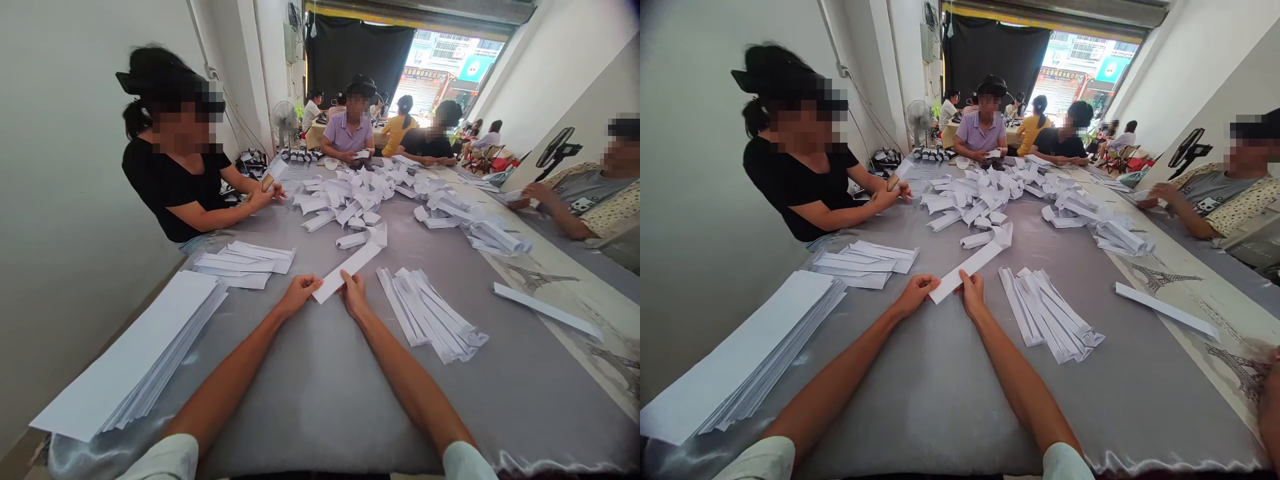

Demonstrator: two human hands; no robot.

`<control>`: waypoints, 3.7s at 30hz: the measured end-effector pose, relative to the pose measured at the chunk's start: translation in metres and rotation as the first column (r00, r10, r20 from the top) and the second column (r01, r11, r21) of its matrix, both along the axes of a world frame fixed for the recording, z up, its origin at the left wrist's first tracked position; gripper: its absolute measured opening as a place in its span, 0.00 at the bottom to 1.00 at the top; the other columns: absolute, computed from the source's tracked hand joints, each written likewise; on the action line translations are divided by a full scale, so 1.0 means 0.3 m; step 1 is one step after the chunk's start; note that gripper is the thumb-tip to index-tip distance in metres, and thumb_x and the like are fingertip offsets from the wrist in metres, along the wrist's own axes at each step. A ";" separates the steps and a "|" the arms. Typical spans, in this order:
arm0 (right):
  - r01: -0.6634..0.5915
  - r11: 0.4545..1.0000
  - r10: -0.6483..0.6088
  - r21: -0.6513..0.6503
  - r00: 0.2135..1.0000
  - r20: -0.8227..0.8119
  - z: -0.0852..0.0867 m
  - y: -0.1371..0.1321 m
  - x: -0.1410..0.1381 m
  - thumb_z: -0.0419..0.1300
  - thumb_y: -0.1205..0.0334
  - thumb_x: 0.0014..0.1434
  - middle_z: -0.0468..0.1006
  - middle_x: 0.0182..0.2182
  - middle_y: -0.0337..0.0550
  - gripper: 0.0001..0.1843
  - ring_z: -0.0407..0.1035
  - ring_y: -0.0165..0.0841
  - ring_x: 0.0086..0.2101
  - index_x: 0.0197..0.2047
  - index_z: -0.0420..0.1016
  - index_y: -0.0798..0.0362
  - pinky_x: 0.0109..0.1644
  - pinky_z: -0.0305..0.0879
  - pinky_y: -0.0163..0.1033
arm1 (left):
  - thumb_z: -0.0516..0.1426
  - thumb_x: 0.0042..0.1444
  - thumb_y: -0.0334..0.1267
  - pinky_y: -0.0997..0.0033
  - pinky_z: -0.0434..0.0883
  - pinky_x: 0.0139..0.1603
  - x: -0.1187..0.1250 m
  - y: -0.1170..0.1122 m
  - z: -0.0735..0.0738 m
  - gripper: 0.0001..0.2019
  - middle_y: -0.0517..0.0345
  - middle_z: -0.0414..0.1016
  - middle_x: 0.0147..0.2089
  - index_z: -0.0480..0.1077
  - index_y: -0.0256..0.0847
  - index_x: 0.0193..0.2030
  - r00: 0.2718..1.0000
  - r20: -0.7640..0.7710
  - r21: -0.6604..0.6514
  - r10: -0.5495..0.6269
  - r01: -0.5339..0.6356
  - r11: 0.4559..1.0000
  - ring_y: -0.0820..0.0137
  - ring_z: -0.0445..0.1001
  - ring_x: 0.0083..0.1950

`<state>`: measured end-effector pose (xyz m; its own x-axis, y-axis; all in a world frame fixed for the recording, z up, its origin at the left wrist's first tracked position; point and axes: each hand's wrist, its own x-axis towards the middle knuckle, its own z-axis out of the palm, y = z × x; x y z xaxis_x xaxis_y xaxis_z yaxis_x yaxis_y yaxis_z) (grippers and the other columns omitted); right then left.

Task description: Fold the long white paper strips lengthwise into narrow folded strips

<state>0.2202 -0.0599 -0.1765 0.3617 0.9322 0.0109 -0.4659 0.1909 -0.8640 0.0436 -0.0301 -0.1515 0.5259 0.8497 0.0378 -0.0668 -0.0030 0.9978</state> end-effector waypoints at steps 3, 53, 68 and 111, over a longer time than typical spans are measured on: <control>0.019 1.000 -0.020 0.012 1.000 0.021 -0.005 0.000 -0.007 0.74 0.44 0.52 0.73 0.19 0.34 0.22 0.62 0.28 0.19 0.27 0.71 0.51 0.20 0.59 0.34 | 0.68 0.53 0.63 0.74 0.51 0.25 -0.001 0.002 -0.005 0.27 0.63 0.67 0.23 0.72 0.37 0.28 1.000 -0.001 0.000 -0.010 0.010 1.000 0.77 0.58 0.24; -0.247 0.969 0.236 -0.011 0.914 0.329 0.064 -0.045 -0.043 0.76 0.46 0.51 0.78 0.21 0.37 0.20 0.66 0.28 0.21 0.35 0.84 0.55 0.24 0.60 0.33 | 0.61 0.59 0.63 0.71 0.52 0.28 0.006 -0.015 0.018 0.27 0.64 0.61 0.22 0.72 0.37 0.27 0.997 -0.058 0.118 0.046 -0.039 0.992 0.75 0.55 0.25; -0.243 0.970 0.234 -0.007 0.926 0.297 0.074 -0.049 -0.046 0.75 0.41 0.51 0.79 0.22 0.38 0.23 0.66 0.29 0.20 0.35 0.82 0.53 0.23 0.63 0.34 | 0.59 0.61 0.65 0.71 0.54 0.28 0.005 -0.003 0.011 0.30 0.64 0.62 0.20 0.68 0.39 0.24 0.997 -0.077 0.138 0.005 0.005 0.990 0.75 0.56 0.24; -0.307 0.951 0.261 -0.033 0.741 0.618 0.036 -0.047 -0.018 0.49 0.30 0.70 0.69 0.16 0.38 0.38 0.62 0.31 0.22 0.19 0.68 0.50 0.32 0.57 0.38 | 0.63 0.60 0.61 0.72 0.49 0.26 0.007 -0.001 -0.005 0.26 0.66 0.59 0.22 0.69 0.39 0.27 0.998 0.016 0.017 0.053 -0.053 0.998 0.76 0.52 0.24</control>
<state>0.2150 -0.0741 -0.1657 -0.0245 0.9791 0.2017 0.1117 0.2032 -0.9727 0.0457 -0.0305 -0.1529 0.4795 0.8755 0.0606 -0.0817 -0.0242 0.9964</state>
